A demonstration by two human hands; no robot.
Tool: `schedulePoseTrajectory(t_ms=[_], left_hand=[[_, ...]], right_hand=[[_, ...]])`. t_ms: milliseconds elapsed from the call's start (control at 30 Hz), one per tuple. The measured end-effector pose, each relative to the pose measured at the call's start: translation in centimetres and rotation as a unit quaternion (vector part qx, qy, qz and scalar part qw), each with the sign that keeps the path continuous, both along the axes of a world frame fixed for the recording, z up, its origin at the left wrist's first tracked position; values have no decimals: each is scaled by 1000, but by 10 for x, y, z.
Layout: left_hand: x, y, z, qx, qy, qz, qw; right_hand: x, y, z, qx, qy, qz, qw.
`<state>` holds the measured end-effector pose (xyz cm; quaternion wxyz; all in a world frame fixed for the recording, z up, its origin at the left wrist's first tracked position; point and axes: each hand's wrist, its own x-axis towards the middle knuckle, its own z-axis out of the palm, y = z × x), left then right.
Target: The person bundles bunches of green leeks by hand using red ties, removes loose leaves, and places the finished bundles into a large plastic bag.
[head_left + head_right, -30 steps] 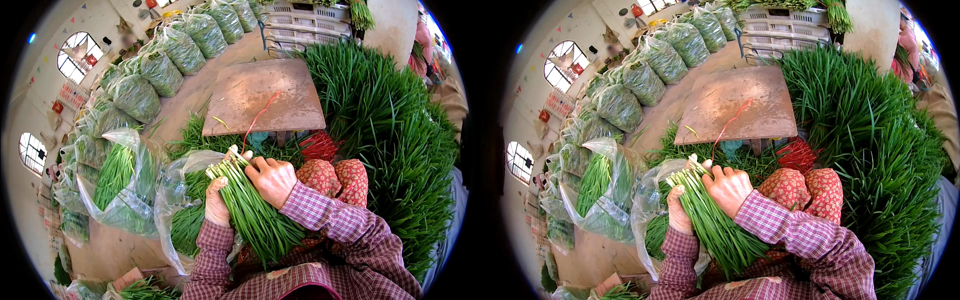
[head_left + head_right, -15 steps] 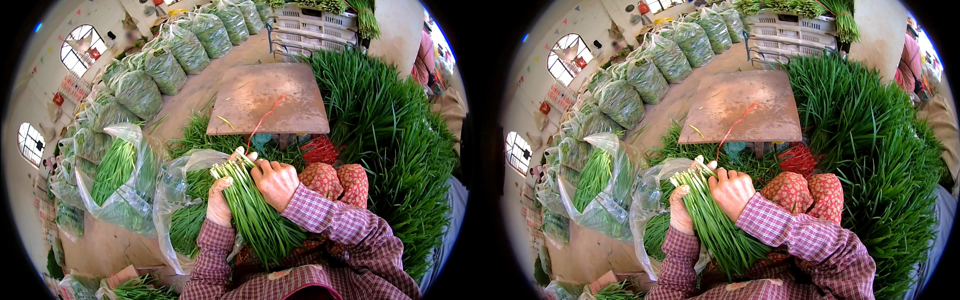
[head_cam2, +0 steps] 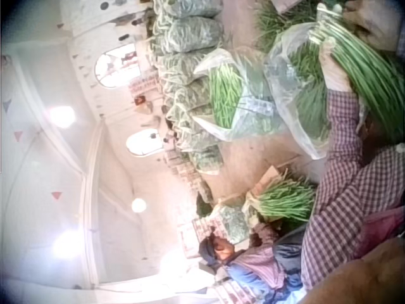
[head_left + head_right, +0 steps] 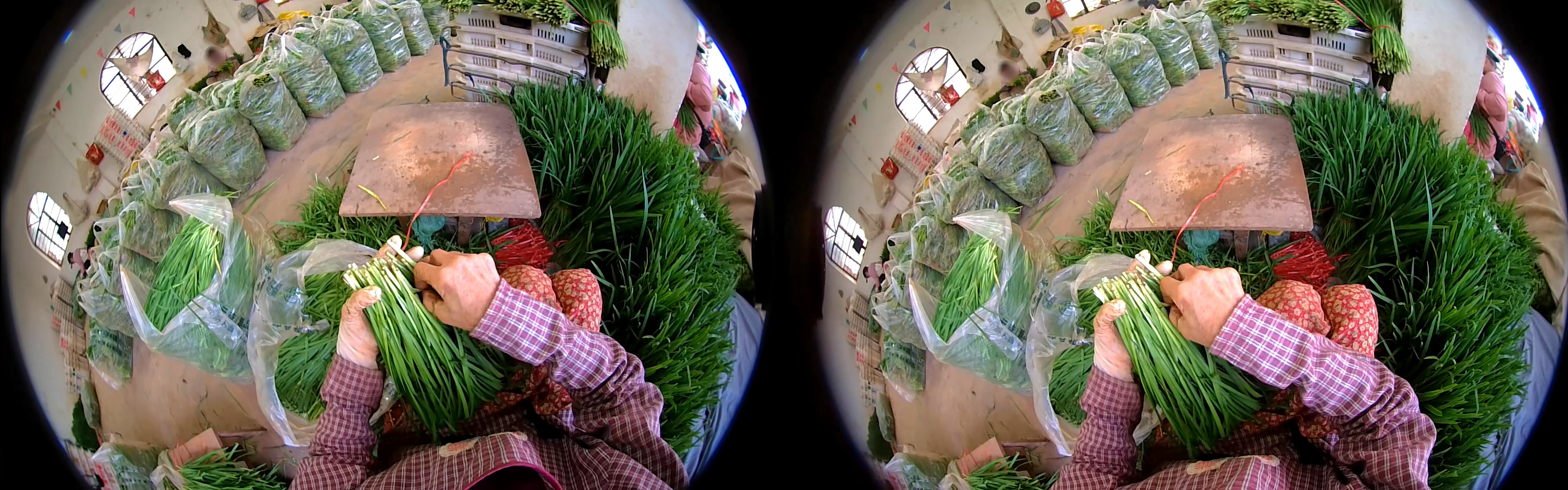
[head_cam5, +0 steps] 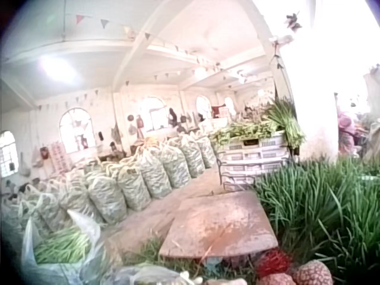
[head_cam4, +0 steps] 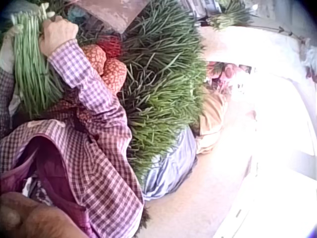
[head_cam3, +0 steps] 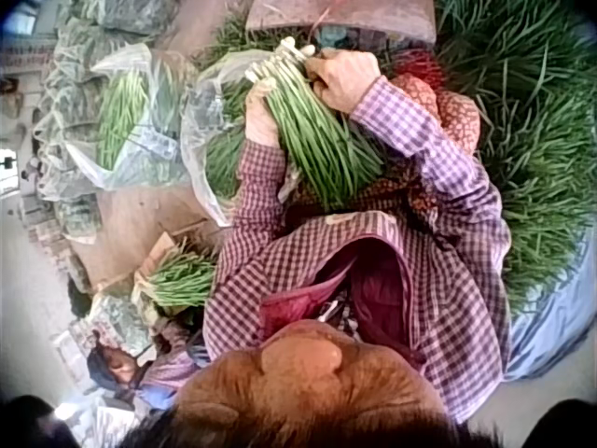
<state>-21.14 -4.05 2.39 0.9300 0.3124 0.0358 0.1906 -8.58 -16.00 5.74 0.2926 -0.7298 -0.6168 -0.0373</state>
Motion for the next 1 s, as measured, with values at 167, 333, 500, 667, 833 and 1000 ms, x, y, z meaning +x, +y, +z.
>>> schedulePoseTrajectory(t_ms=[167, 333, 500, 667, 833, 1000], left_hand=[[1, -4, 6, 7, -3, 17, 1000], [1, -3, 0, 17, 10, 23, 1000], [2, -2, -6, 15, 19, 17, 1000], [1, -2, -8, -6, 28, 2, 1000], [4, -5, -4, 2, 25, 17, 1000], [1, -2, -13, -1, 17, 29, 999]], right_hand=[[-3, -3, 9, 14, -49, -19, 999], [-8, 0, -1, -1, -65, -39, 997], [-3, 1, 5, -66, -36, -1, 997], [15, 2, 11, -139, 19, 51, 989], [27, -1, 10, -125, 74, 85, 986], [23, -1, -1, -66, 123, 109, 984]])
